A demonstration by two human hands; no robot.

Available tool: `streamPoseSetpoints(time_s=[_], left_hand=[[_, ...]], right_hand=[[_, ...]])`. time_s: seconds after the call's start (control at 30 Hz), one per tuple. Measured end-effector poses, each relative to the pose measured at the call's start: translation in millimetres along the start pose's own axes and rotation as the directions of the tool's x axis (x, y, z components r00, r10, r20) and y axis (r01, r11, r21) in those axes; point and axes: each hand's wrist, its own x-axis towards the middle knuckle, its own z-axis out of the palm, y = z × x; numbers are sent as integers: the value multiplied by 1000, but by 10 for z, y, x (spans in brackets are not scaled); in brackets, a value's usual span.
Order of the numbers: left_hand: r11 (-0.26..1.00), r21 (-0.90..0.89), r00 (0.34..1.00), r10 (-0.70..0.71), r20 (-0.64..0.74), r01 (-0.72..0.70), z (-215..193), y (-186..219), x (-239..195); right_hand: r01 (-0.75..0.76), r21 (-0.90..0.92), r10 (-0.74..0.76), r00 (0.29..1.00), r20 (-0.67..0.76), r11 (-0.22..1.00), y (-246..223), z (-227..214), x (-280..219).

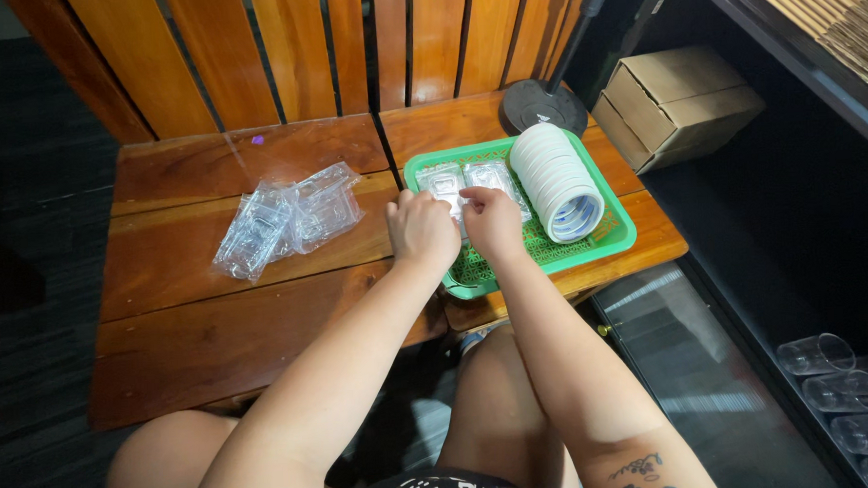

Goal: The person sits cross-legged on a wooden bench and repeatedly picks up small plastic bags containing items from a pile. They place each bag into a green plastic basket next to a roll of white tape.

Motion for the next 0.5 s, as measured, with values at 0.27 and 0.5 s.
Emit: streamPoseSetpoints(time_s=[0.27, 0.5], left_hand=[[997, -80, 1000, -8, 23, 10, -261, -12, -83], [986, -162, 999, -35, -22, 31, -543, -229, -394]], right_hand=[[87, -3, -87, 995, -43, 996, -95, -60, -55], [220, 44, -209, 962, -176, 974, -492, -182, -312]])
